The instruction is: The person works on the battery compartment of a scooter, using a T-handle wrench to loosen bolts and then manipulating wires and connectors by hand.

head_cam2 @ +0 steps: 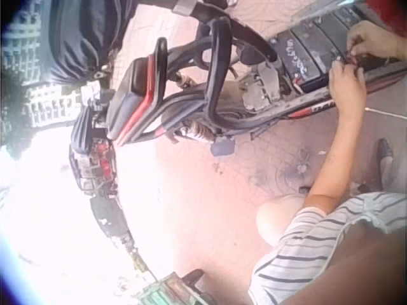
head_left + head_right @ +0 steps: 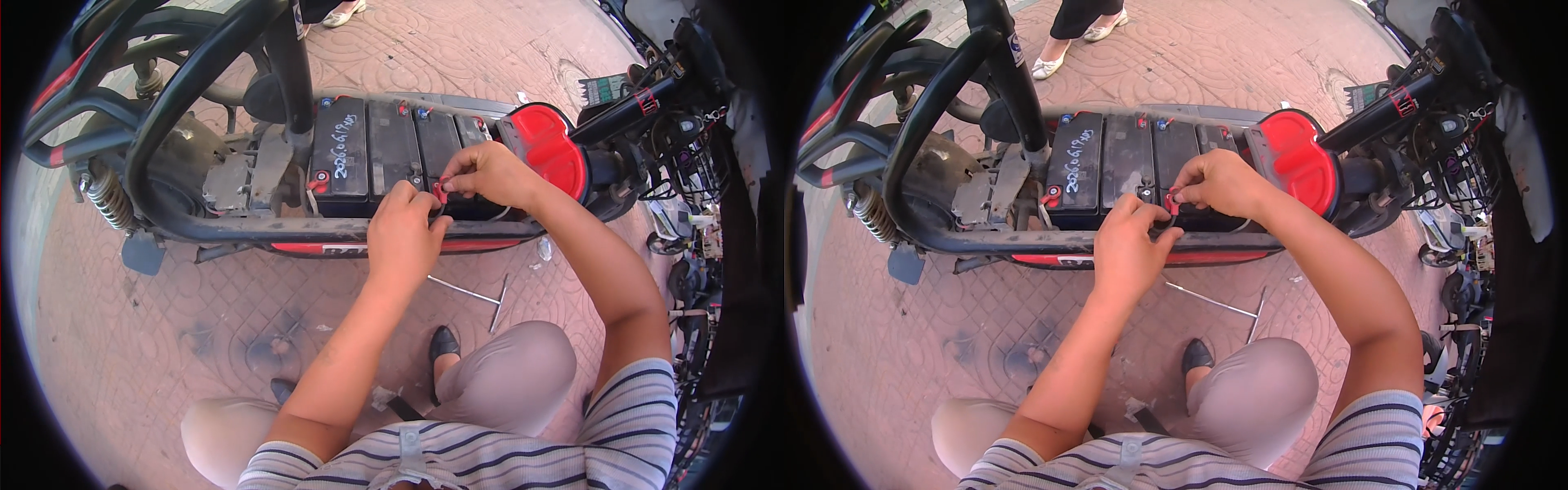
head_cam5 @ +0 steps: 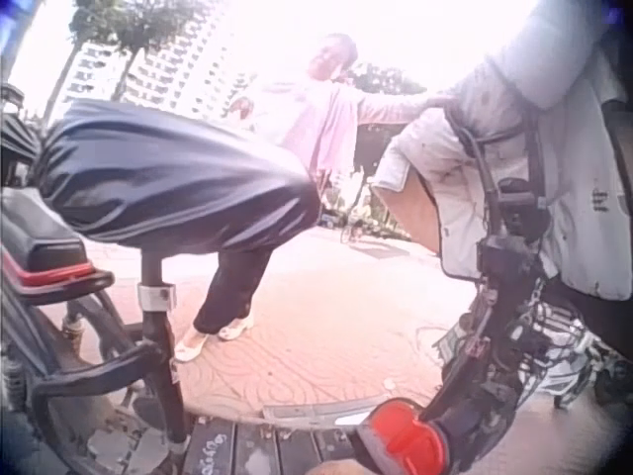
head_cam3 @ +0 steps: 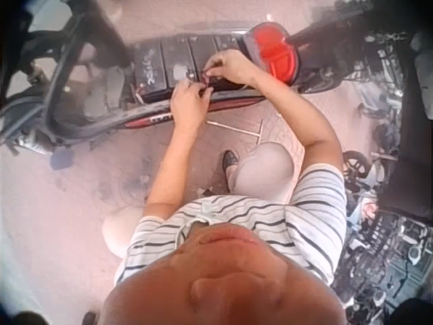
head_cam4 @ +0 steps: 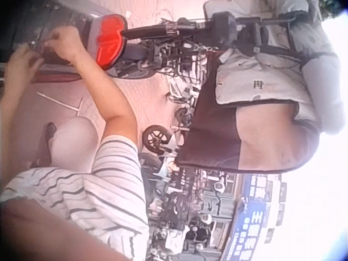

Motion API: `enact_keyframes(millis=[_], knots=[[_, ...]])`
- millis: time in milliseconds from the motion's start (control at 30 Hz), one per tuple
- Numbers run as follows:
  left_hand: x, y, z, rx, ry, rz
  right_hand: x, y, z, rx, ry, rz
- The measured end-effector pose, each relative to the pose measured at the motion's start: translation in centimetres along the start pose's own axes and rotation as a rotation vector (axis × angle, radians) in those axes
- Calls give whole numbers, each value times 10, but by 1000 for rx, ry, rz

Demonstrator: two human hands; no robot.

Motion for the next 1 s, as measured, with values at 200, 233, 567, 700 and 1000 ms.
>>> enact_keyframes(millis=[200, 233, 567, 700, 1000], knots=[[27, 2, -10, 106, -122, -51, -4, 22, 17, 75, 131, -82], [31, 13, -11, 157, -140, -47, -16, 20, 22, 83, 191, -45], [16, -2, 9, 142, -6, -132, 12, -12, 14, 73, 119, -132], [18, -2, 2, 201, -7, -167, 8, -8, 16, 116, 116, -287], [15, -8, 2, 288, 1, -171, 18, 8, 35, 303, 104, -427]])
Point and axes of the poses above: each hand's wrist, its own z-axis away from the middle knuckle, its own y-axis out of the back of the hand, x = y × z, the point moved 7 cm from there along -z, towards the middle knuckle, and after that the axes turned 14 degrees about -z, right-handed, at the moved point
